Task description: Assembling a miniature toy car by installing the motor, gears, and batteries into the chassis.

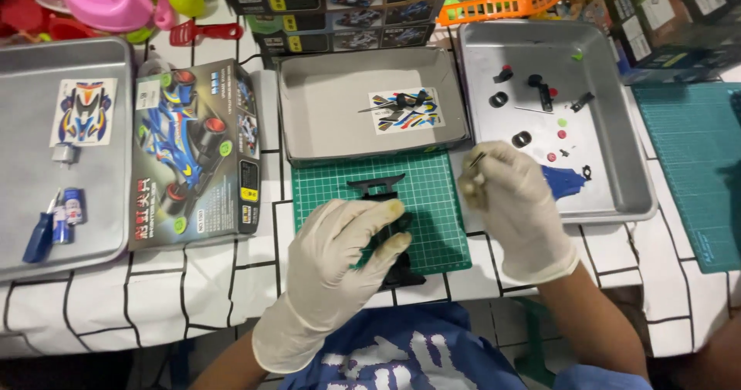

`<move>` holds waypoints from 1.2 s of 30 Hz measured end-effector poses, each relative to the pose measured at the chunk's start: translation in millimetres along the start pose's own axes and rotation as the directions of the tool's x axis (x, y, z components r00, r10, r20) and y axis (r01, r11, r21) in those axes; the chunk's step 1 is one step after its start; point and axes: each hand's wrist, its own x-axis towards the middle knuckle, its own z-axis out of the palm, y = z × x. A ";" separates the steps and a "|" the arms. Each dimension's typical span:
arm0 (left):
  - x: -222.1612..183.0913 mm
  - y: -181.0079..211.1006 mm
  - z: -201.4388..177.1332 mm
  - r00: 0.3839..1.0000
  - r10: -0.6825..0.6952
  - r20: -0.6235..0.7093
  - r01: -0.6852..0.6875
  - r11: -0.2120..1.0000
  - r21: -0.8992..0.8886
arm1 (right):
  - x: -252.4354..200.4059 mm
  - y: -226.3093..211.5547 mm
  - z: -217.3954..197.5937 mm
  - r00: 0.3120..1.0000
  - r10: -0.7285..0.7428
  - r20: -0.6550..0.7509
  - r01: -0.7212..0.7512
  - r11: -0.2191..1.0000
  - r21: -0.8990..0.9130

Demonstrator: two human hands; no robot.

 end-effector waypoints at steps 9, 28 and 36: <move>4.2 15.1 5.7 0.974 -0.077 -0.213 0.024 0.971 -0.238 | -38.3 48.9 68.0 0.975 0.026 0.219 -0.102 0.933 0.344; -1.9 -6.1 -8.1 0.970 0.239 -0.039 -0.239 0.971 -0.009 | -46.2 34.7 65.7 0.705 -0.626 0.333 0.674 0.447 -0.588; -1.4 -12.6 -7.9 0.990 0.142 -0.027 -0.144 0.965 -0.218 | -40.7 20.3 69.7 0.636 -0.590 0.497 0.740 0.285 -0.609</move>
